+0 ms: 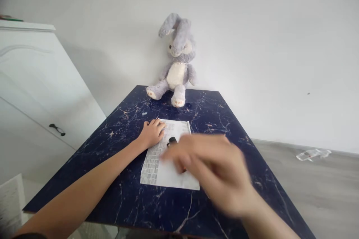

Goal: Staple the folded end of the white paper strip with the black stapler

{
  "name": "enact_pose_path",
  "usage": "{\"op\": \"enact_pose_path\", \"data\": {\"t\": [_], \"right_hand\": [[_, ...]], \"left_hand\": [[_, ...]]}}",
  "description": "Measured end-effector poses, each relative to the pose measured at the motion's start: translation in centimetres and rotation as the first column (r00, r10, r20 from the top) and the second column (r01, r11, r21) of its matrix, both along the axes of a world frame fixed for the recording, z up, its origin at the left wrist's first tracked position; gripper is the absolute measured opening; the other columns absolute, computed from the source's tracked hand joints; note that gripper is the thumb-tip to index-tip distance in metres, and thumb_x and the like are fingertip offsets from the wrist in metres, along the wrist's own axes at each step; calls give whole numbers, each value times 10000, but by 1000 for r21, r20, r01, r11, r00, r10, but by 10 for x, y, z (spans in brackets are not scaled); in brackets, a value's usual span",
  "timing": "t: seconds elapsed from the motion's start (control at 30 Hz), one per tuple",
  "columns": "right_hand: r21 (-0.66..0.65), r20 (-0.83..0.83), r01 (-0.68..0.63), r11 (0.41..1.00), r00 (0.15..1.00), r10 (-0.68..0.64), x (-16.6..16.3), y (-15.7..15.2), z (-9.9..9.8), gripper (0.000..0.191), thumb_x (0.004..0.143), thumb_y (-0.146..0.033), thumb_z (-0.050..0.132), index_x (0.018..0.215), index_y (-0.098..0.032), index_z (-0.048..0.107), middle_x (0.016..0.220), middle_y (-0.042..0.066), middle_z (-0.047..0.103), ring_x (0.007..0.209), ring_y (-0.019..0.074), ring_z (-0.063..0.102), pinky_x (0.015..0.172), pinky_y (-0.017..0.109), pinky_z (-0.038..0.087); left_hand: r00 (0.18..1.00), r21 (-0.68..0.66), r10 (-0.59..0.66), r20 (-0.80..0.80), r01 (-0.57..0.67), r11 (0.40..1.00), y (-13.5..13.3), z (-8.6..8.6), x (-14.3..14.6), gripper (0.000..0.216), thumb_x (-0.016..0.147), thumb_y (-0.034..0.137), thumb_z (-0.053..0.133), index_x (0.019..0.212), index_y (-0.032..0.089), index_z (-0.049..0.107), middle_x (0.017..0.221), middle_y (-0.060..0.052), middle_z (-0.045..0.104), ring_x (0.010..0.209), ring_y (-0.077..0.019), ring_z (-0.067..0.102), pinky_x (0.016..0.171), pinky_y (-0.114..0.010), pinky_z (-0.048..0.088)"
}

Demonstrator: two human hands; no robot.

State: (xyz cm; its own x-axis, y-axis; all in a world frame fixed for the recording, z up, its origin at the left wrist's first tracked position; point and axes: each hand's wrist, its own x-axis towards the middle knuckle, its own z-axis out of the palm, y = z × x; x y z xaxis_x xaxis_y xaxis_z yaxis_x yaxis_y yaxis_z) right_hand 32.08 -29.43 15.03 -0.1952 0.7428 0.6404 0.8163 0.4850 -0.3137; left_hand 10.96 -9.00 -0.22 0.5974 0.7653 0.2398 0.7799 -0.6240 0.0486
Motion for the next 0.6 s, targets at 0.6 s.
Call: {"op": "enact_pose_path", "data": {"t": [0.6], "right_hand": [[-514,24,45,857,999,-38,9,90,-100,137,824,-204,617,956,-213,579,913,58,669,763,211,612,645,300,409]], "left_hand": [[996,27,82,25,-83,996,1,-8,-2,341,983,312,439,1274,189,567,1336,-178,519,1185,-336,485,954,-507,403]]}}
